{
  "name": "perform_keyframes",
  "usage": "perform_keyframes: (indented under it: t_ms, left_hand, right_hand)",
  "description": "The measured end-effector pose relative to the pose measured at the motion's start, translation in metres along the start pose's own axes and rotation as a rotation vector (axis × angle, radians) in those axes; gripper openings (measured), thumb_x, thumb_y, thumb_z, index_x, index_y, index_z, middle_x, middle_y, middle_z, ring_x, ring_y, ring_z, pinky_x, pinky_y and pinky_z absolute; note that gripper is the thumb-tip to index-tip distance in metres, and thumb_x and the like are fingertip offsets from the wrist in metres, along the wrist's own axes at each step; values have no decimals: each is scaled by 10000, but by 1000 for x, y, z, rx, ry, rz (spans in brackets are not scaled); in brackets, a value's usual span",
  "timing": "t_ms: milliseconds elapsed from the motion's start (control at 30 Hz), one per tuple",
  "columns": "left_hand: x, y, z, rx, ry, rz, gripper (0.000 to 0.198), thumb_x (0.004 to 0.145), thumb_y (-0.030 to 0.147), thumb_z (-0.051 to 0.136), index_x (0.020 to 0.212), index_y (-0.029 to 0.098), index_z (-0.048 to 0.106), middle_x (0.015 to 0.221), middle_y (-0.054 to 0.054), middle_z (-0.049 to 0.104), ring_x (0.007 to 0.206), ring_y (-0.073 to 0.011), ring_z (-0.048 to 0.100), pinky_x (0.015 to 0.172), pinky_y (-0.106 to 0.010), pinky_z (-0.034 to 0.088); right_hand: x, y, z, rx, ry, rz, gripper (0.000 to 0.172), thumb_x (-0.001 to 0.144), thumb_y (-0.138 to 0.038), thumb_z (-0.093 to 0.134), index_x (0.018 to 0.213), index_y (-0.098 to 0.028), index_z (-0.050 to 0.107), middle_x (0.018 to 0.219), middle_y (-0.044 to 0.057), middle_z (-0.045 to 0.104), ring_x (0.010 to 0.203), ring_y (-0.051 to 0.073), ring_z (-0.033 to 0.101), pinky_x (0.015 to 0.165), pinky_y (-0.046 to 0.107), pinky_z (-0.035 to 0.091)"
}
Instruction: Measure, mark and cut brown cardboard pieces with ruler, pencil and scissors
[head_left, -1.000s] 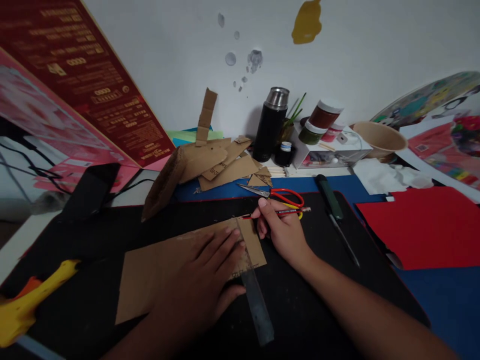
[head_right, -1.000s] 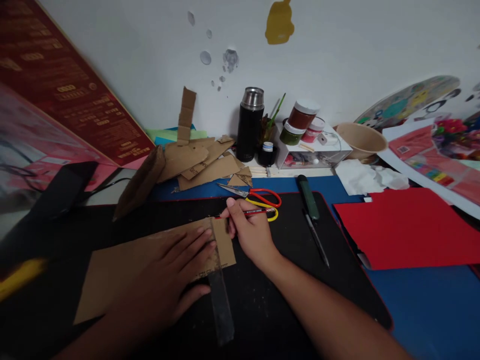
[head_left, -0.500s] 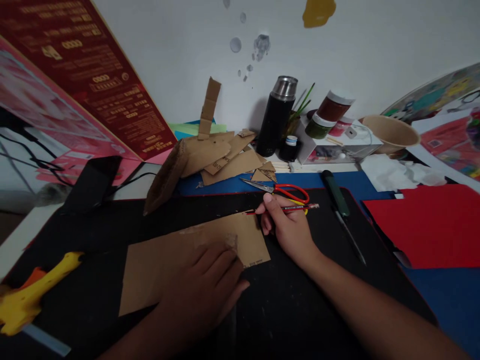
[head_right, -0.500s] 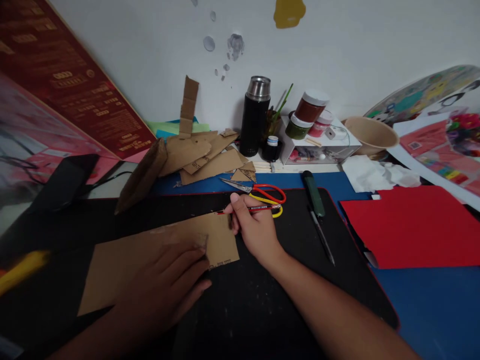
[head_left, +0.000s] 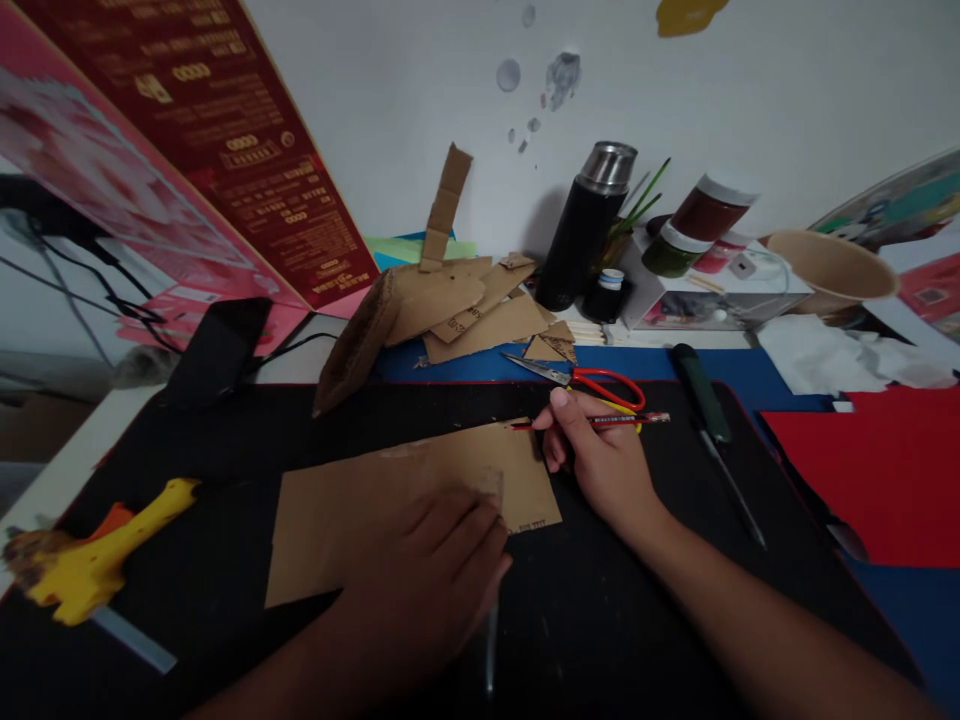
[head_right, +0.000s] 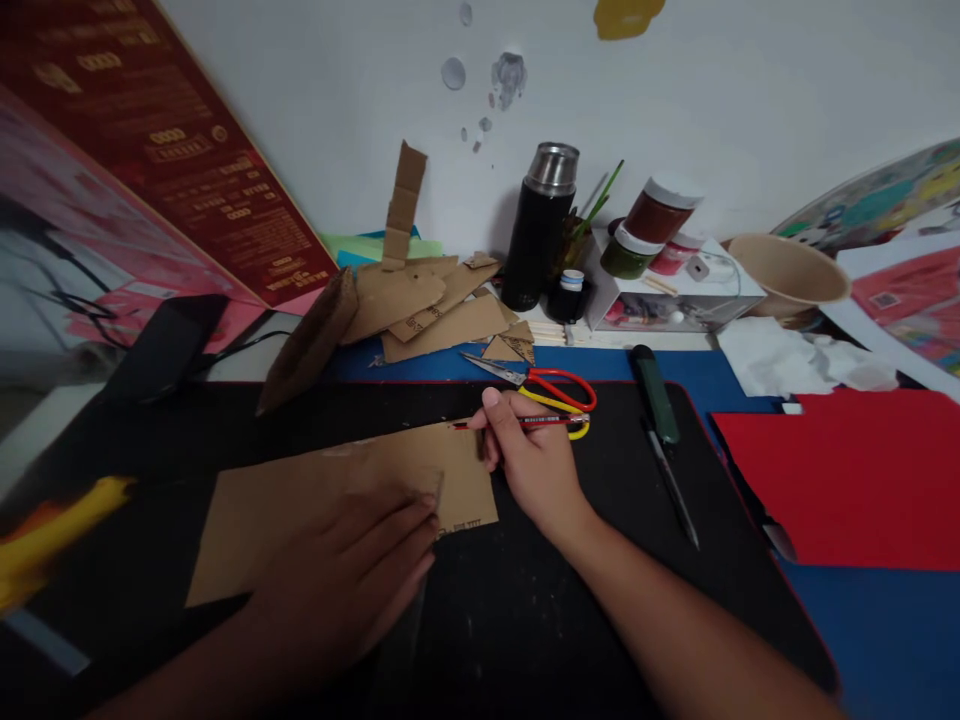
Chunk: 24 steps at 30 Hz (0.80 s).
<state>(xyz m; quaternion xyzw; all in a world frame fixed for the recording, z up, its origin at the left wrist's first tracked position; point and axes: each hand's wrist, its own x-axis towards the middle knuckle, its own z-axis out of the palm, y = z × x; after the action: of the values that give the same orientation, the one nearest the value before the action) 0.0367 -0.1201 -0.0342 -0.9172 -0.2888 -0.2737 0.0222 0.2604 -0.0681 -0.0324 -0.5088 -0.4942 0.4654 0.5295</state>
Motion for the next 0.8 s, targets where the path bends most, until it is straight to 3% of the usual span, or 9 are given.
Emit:
perform_keyframes:
  t_ms: [500,800]
  left_hand:
    - [-21,8,14,49,-156,65,343,1100,262,562,1380,129,709,1470,-115,734,1367,-263,645,1189,-400,465]
    - [-10,9,14,-3,-62,25,301,1137,271,520,1292,125,734,1356,-73,787,1284,-246,676,1157,-396,444]
  right_hand:
    - [-1,-2,2,-16,-16,-21,504,1022,-633,694,729,-223,722,483,-43,541,441,135,519,479,283,419]
    - [-2,1,1,6,-8,-21,505,1031,-638,685,765,-213,741,497,-48,545,453,131,535,483,275,406]
